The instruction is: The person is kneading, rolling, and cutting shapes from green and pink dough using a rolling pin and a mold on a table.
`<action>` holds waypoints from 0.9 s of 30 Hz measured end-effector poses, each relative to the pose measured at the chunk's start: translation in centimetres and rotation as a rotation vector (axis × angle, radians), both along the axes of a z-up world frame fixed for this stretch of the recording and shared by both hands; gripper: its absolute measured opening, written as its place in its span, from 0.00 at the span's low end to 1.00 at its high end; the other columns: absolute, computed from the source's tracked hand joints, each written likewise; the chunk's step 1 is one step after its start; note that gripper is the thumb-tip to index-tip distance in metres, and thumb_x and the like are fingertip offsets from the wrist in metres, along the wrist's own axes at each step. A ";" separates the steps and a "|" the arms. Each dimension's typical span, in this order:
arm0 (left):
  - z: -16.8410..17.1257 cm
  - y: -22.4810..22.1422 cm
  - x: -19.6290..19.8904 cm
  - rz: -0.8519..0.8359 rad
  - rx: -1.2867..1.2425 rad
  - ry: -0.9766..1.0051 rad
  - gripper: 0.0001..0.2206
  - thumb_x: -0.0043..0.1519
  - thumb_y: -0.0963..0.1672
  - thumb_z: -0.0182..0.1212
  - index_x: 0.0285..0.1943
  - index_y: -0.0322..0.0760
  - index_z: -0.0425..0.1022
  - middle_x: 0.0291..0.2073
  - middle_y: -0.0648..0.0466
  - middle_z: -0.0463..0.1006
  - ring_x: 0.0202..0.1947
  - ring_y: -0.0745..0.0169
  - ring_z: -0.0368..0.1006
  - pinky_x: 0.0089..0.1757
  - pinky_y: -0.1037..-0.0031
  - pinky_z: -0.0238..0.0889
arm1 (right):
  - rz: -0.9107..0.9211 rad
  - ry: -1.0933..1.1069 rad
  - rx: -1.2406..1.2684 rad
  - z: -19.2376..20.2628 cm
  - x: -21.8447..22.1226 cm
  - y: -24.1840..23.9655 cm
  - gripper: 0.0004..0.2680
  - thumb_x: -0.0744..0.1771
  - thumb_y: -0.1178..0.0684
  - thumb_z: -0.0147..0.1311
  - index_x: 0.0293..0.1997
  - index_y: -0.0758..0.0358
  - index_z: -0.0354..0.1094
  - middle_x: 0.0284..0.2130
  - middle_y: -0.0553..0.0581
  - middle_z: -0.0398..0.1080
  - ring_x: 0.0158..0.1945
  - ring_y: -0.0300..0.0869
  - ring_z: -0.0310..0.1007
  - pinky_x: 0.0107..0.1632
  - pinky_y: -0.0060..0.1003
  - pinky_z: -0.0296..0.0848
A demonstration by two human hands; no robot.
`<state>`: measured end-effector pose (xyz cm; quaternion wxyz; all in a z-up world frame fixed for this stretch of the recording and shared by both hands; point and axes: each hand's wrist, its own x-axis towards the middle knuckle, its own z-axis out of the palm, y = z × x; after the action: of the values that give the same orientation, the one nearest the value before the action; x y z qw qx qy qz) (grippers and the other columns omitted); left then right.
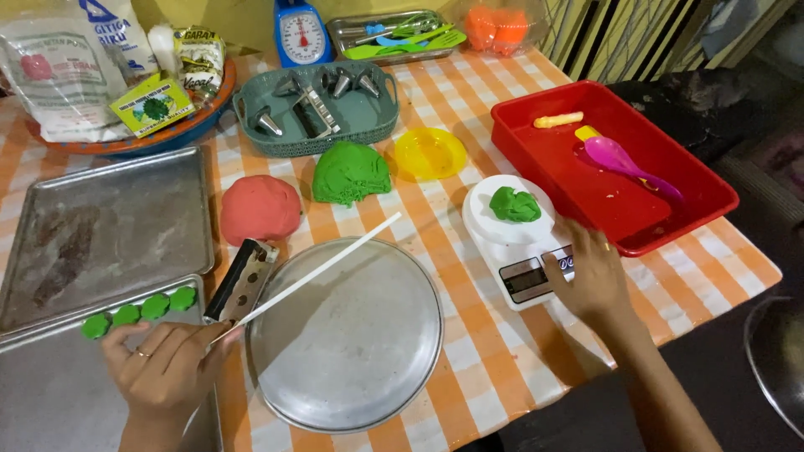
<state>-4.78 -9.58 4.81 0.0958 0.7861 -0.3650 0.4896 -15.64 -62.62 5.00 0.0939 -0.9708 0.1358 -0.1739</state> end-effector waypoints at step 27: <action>-0.7 -0.1 0.4 0.014 -0.012 0.052 0.14 0.65 0.49 0.68 0.28 0.43 0.75 0.22 0.59 0.78 0.24 0.63 0.72 0.47 0.65 0.54 | 0.174 -0.320 0.175 1.1 5.2 -4.4 0.08 0.73 0.62 0.44 0.42 0.70 0.73 0.33 0.62 0.78 0.24 0.42 0.71 0.22 0.34 0.65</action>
<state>-4.42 -9.64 4.14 0.1066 0.8006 -0.3537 0.4718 -10.46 -67.05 6.08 0.2132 -0.9270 0.0495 -0.3047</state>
